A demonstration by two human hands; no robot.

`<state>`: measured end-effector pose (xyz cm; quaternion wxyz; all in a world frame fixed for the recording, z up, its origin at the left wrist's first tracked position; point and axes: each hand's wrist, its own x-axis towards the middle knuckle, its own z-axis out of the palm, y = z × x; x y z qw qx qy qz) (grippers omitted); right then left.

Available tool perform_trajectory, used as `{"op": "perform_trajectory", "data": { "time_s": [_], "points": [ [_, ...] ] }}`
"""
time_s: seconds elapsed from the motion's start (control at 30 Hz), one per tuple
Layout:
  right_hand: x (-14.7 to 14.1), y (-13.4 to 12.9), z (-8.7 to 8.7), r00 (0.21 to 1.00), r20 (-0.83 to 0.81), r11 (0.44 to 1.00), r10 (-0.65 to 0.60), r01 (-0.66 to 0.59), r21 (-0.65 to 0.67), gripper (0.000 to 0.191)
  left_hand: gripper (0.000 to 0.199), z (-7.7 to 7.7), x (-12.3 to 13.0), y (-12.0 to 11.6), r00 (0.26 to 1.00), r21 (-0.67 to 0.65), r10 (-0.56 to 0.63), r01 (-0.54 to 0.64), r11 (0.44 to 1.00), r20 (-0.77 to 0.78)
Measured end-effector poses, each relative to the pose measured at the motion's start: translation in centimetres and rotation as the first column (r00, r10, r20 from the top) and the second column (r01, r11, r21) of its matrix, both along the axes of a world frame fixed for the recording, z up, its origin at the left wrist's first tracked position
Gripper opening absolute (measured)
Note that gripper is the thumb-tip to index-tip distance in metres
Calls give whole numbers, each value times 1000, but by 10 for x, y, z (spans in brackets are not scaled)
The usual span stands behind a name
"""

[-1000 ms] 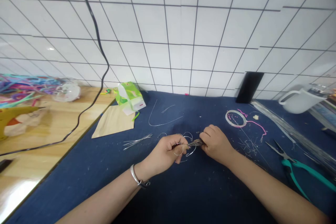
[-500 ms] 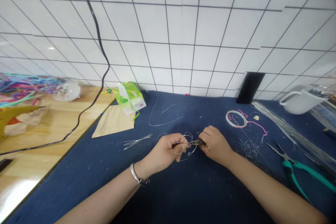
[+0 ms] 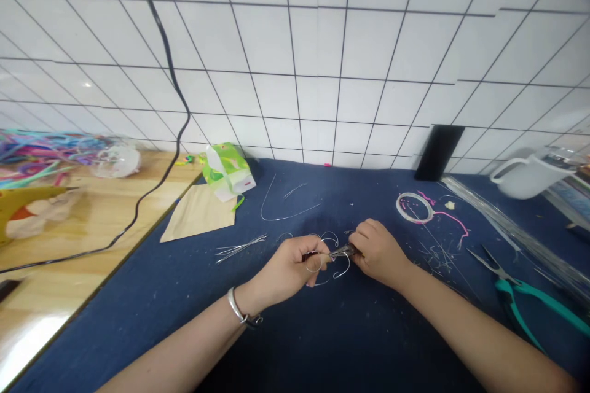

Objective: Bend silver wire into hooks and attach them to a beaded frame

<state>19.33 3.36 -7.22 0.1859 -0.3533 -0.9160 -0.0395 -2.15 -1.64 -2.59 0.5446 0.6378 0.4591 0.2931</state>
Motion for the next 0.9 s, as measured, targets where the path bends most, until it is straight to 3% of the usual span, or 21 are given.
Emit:
{"op": "perform_trajectory", "data": {
  "time_s": [0.33, 0.9],
  "points": [
    [-1, -2, 3, 1000, -1, 997, -5, 5, 72, 12, 15, -3, 1, -1, 997, -12, -17, 19, 1000, 80],
    [-2, -3, 0, 1000, 13, 997, -7, 6, 70, 12, 16, -8, 2, -2, 998, 62, 8, -11, 998, 57]
  ]
}}
